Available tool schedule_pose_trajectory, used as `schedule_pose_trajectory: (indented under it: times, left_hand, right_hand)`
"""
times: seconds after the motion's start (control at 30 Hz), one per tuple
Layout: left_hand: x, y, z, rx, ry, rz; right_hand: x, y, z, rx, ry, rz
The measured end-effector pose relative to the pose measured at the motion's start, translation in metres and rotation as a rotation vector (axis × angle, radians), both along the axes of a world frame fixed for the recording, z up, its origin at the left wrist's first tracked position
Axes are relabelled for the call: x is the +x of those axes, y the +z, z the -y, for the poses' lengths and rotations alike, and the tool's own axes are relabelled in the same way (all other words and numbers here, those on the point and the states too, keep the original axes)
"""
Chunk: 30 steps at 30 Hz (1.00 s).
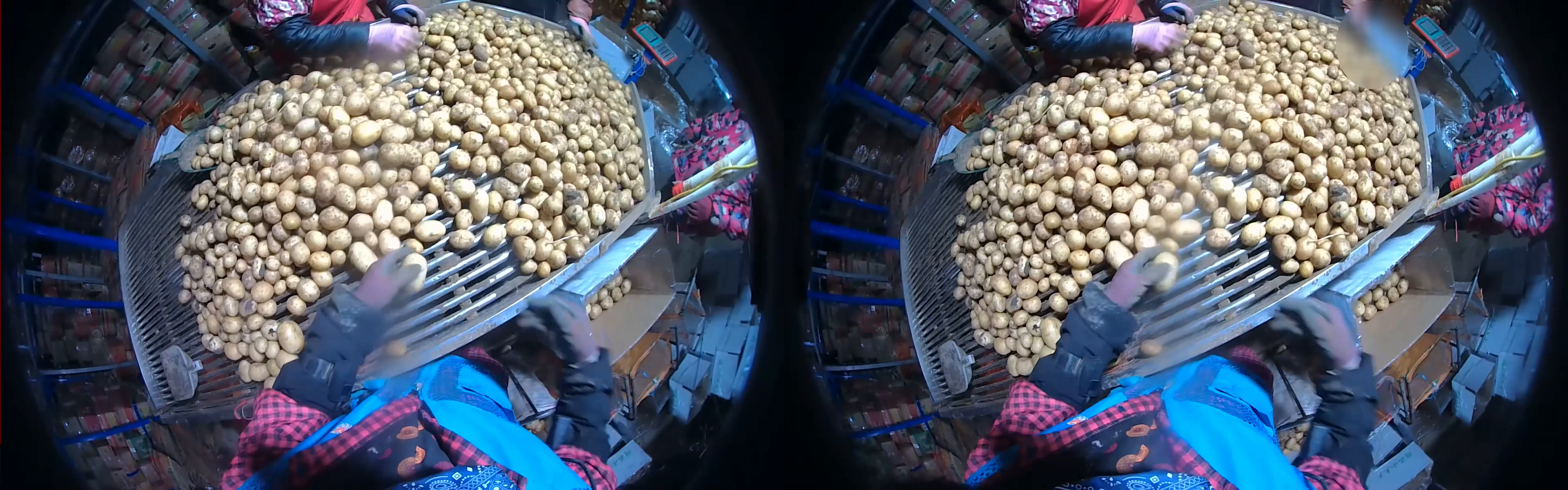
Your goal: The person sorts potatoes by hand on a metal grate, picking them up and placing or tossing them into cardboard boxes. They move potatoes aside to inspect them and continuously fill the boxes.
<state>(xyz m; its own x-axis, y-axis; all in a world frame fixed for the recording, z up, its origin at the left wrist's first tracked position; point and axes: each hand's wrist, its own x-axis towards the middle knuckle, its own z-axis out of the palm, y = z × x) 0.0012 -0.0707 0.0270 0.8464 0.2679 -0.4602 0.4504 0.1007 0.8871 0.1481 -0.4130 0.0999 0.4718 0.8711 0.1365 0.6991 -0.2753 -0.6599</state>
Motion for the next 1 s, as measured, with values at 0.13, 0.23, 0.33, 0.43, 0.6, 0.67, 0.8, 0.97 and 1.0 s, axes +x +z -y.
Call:
schedule_pose_trajectory:
  times: [0.13,0.23,0.33,0.43,0.6,0.67,0.8,0.97,1.0]
  left_hand:
    - [-0.019,0.027,0.025,-0.501,0.148,0.19]
    - [-0.011,0.054,0.045,-0.573,0.231,0.184]
    - [0.005,0.066,0.052,-1.023,0.357,0.095]
    - [0.021,0.03,0.077,-0.543,-0.015,0.14]
    - [0.045,0.059,0.126,0.843,-0.274,0.513]
    - [0.043,0.063,0.125,0.842,-0.238,0.563]
    - [0.013,0.019,0.067,1.105,-0.317,0.588]
    - [-0.05,0.016,-0.012,1.537,-0.017,0.07]
    - [-0.054,0.017,-0.022,1.491,-0.086,-0.002]
  right_hand:
    - [-0.028,-0.044,-0.088,0.535,-0.231,-1.72]
    - [-0.039,-0.072,-0.11,0.545,-0.076,-1.794]
    - [-0.051,-0.076,-0.114,0.644,-0.042,-1.903]
    - [-0.059,-0.097,-0.109,0.521,-0.198,-1.503]
    - [-0.028,-0.034,-0.058,0.484,-0.42,-1.262]
    - [-0.022,-0.009,-0.024,0.665,-0.538,-1.245]
    - [0.038,-0.035,0.089,0.453,-0.919,-0.809]
    - [0.061,-0.075,0.103,0.22,-1.041,-0.081]
    - [0.055,-0.069,0.081,0.447,-0.988,-0.408]
